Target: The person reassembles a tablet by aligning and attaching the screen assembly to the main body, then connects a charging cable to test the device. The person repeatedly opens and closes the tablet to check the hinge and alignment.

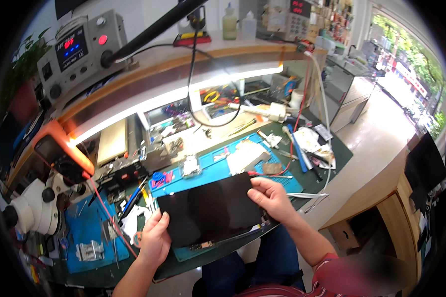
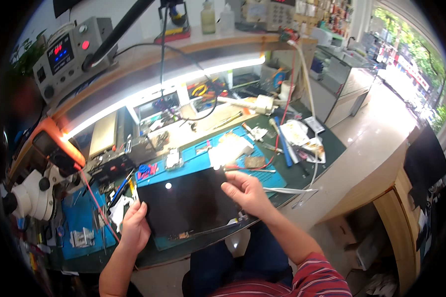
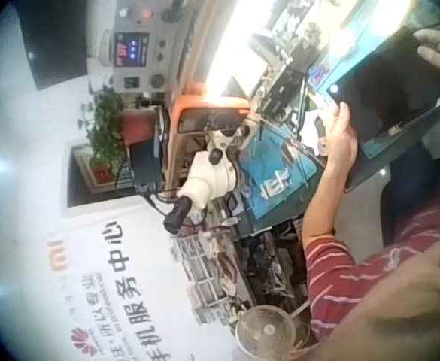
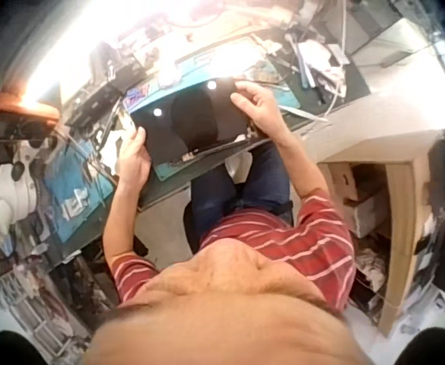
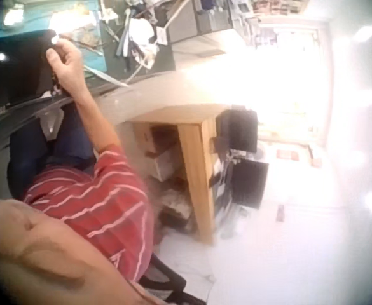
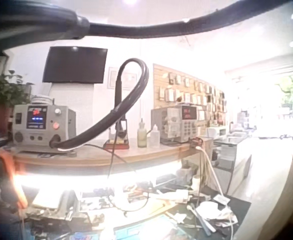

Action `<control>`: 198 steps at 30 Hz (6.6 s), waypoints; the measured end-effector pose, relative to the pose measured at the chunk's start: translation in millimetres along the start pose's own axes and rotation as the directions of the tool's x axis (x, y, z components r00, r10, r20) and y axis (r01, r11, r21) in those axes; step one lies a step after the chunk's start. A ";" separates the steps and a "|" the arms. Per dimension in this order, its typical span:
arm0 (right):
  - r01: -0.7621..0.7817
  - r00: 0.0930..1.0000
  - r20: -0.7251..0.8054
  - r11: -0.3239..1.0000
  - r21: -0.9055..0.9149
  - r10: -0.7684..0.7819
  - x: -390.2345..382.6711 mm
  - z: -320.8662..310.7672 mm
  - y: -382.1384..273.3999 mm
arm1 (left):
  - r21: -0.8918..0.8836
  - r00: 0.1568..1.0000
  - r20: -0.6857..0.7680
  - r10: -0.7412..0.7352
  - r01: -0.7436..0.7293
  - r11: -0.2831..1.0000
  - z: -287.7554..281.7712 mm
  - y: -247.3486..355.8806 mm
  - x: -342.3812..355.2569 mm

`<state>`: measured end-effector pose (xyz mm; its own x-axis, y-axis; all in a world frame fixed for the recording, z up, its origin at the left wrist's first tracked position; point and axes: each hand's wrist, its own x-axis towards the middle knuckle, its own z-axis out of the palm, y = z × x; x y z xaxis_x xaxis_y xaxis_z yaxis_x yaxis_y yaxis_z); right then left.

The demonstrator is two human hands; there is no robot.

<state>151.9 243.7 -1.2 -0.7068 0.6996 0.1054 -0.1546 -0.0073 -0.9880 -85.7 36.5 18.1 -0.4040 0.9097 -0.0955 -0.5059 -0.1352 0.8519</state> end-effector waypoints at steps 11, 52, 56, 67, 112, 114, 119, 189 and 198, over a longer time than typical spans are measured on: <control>0.037 0.998 -0.051 0.994 -0.100 -0.042 -4.3 -2.6 14.9 | -0.043 1.000 -0.007 -0.014 0.014 0.999 -1.2 -2.7 1.1; 0.119 0.985 -0.093 0.968 -0.220 -0.142 -8.9 4.8 11.1 | -0.082 1.000 -0.026 -0.014 0.012 0.997 1.2 -1.4 1.3; 0.139 0.984 -0.076 0.963 -0.229 -0.160 -9.4 3.2 11.2 | -0.086 0.999 -0.038 -0.014 0.011 0.996 0.2 -1.8 1.7; 0.186 0.974 -0.080 0.947 -0.262 -0.214 -11.6 2.7 13.5 | -0.075 1.000 -0.021 -0.002 0.001 0.997 -2.4 -2.7 2.7; 0.189 0.973 -0.104 0.968 -0.168 -0.208 -11.7 5.7 12.0 | 0.009 0.996 -0.043 -0.084 0.085 0.996 -3.3 -4.2 3.7; 0.185 0.974 -0.105 0.970 -0.156 -0.202 -10.8 5.4 14.1 | -0.003 0.993 -0.031 -0.114 0.114 0.993 -4.1 -2.6 3.0; 0.197 0.967 -0.120 0.956 -0.216 -0.226 -10.3 5.8 17.8 | -0.033 0.992 -0.030 -0.119 0.118 0.992 -3.2 -1.8 1.0; 0.614 0.666 0.740 0.497 -0.613 0.090 125.4 24.1 -26.6 | 0.174 0.931 0.035 -0.363 0.352 0.920 -18.8 7.7 -5.7; 0.565 0.634 0.759 0.579 -0.588 0.152 128.5 32.8 -14.8 | 0.223 0.909 0.081 -0.409 0.383 0.896 -13.5 16.2 -0.4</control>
<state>40.7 310.3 30.7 -0.9950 -0.0999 0.0022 -0.0828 0.8114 -0.5787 -104.0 28.7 25.1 -0.0991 0.9140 -0.3935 -0.4385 0.3148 0.8418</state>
